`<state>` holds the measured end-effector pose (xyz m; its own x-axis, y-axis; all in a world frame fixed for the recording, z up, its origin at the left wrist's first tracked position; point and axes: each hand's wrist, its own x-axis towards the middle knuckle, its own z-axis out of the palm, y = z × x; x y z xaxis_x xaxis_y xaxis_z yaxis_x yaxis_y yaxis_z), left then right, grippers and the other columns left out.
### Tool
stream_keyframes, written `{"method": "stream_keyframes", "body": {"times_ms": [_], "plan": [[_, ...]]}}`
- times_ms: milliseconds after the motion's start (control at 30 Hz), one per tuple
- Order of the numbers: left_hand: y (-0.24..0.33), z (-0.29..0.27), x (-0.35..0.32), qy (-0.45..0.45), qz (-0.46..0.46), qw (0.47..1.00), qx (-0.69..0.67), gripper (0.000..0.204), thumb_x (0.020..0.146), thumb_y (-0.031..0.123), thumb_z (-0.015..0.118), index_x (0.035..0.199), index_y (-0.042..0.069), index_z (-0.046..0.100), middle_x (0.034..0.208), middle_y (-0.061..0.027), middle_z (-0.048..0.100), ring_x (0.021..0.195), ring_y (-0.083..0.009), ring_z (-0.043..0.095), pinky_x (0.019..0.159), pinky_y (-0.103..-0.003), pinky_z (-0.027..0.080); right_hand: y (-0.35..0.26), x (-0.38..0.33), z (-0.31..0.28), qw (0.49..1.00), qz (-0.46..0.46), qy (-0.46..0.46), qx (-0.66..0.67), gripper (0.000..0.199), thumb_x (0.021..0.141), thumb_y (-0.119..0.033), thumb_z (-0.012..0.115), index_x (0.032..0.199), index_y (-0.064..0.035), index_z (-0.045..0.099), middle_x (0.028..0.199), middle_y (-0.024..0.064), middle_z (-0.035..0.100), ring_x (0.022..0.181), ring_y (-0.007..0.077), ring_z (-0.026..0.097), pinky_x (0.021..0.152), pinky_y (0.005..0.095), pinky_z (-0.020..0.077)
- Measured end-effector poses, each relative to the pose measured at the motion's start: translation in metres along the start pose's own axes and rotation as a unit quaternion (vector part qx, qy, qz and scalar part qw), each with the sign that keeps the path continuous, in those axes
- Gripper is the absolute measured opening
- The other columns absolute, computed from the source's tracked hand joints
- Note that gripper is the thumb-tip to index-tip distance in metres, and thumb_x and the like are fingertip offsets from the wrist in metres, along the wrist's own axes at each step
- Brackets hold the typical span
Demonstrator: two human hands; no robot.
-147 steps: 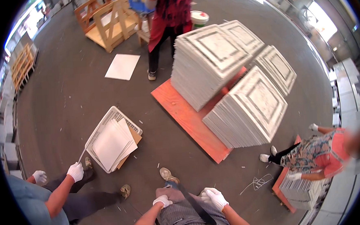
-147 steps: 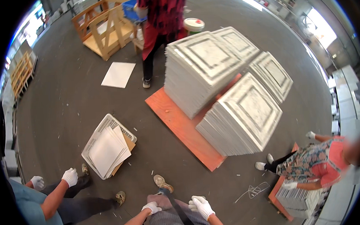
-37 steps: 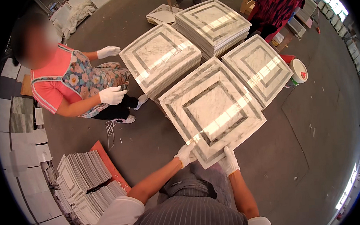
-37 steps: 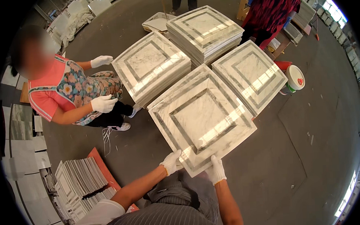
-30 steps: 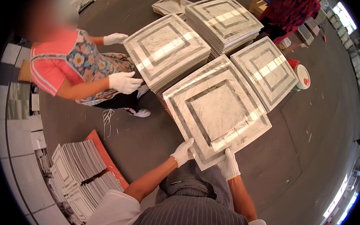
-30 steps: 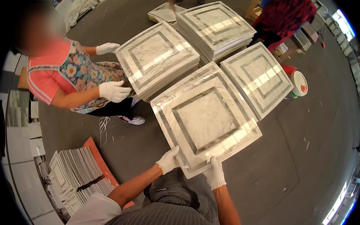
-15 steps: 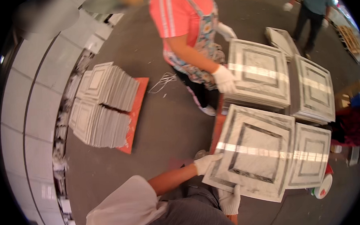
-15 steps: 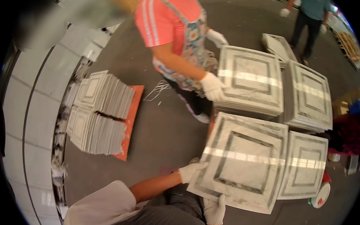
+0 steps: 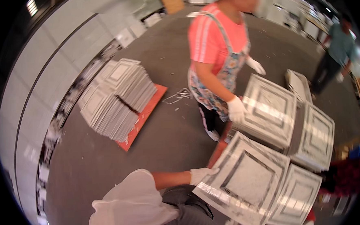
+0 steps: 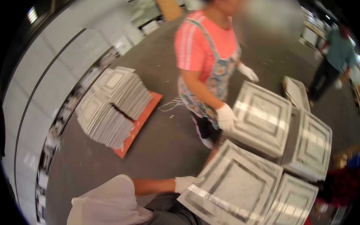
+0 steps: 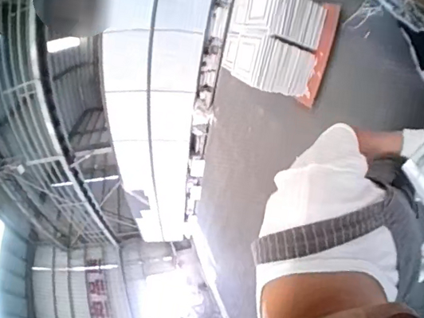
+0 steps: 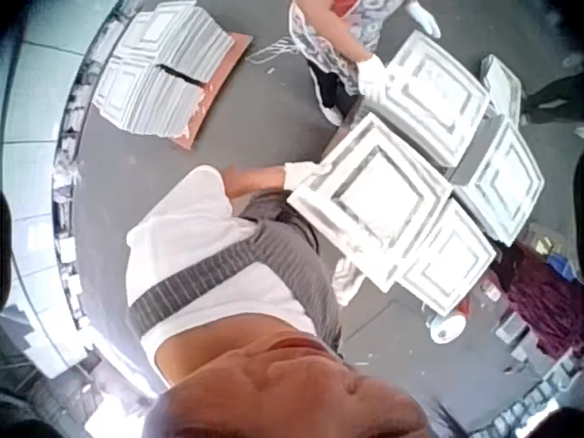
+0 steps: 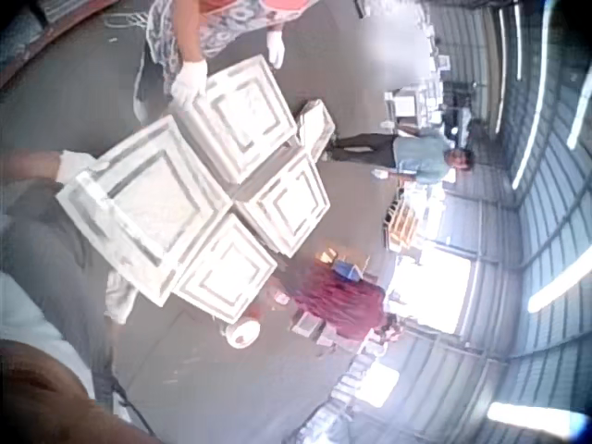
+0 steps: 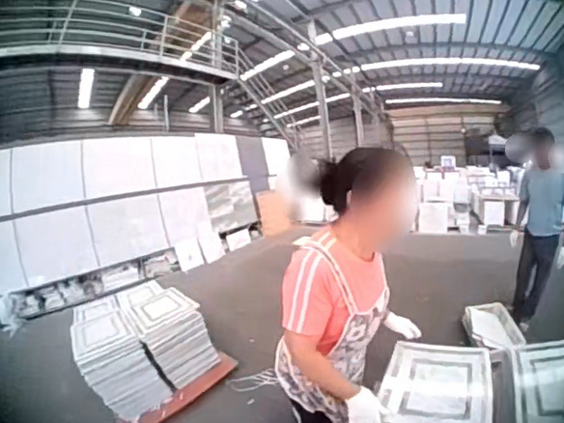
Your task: The person picks up square tiles from a stack, walks across the warehouse floor, and places them in a linear arrangement on the ground. The person repeats this process multiple times, handling one tile at a time and walking back to the stack to retrieve more.
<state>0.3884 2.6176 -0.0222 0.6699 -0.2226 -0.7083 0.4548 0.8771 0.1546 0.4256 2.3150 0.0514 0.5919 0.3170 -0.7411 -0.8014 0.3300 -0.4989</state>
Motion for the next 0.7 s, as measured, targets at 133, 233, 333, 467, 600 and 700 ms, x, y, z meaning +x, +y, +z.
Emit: {"method": "stream_keyframes", "body": {"times_ms": [133,233,333,467,600,700], "plan": [[-0.011,-0.024,-0.001,-0.051,0.014,0.998,-0.017,0.044,0.094,0.040,0.058,0.119,0.004,0.059,0.110,-0.0105,0.066,0.093,-0.0233,0.064,0.086,-0.041,0.051,-0.026,0.014,0.012,0.996,-0.015,-0.009,-0.092,0.033,0.094,-0.020,0.056,0.124,-0.0087,0.054,0.106,0.0085,0.061,0.094,0.0200,0.059,0.079,0.0343,0.0503],[-0.022,-0.030,0.013,-0.074,0.011,0.996,-0.045,0.041,0.093,0.042,0.058,0.116,0.009,0.062,0.105,-0.0081,0.068,0.089,-0.0201,0.065,0.083,-0.039,0.051,-0.043,0.027,0.015,0.990,-0.016,-0.019,-0.136,0.033,0.094,-0.019,0.057,0.124,-0.0079,0.055,0.107,0.0086,0.061,0.095,0.0199,0.059,0.080,0.0341,0.0502],[-0.017,-0.024,0.016,-0.071,0.029,0.997,0.004,0.040,0.092,0.044,0.059,0.114,0.010,0.063,0.106,-0.0056,0.068,0.090,-0.0190,0.065,0.084,-0.039,0.050,-0.057,0.041,0.018,0.986,-0.021,-0.025,-0.164,0.033,0.093,-0.019,0.057,0.124,-0.0072,0.055,0.107,0.0087,0.061,0.096,0.0199,0.059,0.081,0.0339,0.0501],[-0.018,-0.023,0.021,-0.099,0.012,0.994,-0.036,0.038,0.091,0.042,0.062,0.110,0.010,0.064,0.107,-0.0047,0.068,0.095,-0.0204,0.063,0.087,-0.042,0.049,-0.070,0.051,0.020,0.981,-0.025,-0.032,-0.192,0.033,0.093,-0.018,0.057,0.124,-0.0062,0.055,0.108,0.0088,0.061,0.097,0.0198,0.059,0.082,0.0336,0.0499],[-0.024,-0.033,0.028,-0.082,0.045,0.995,-0.045,0.037,0.091,0.040,0.062,0.112,0.010,0.064,0.107,-0.0070,0.068,0.095,-0.0205,0.063,0.087,-0.042,0.049,-0.078,0.060,0.018,0.977,-0.017,-0.041,-0.209,0.034,0.093,-0.018,0.058,0.124,-0.0052,0.055,0.110,0.0089,0.062,0.098,0.0197,0.059,0.083,0.0333,0.0497],[-0.018,-0.018,0.018,-0.065,0.050,0.996,-0.023,0.035,0.091,0.037,0.062,0.113,0.009,0.063,0.107,-0.0079,0.068,0.096,-0.0203,0.063,0.086,-0.041,0.050,-0.085,0.061,0.016,0.977,-0.029,-0.032,-0.210,0.034,0.093,-0.018,0.058,0.124,-0.0044,0.055,0.110,0.0090,0.062,0.099,0.0197,0.059,0.084,0.0330,0.0496]]}}
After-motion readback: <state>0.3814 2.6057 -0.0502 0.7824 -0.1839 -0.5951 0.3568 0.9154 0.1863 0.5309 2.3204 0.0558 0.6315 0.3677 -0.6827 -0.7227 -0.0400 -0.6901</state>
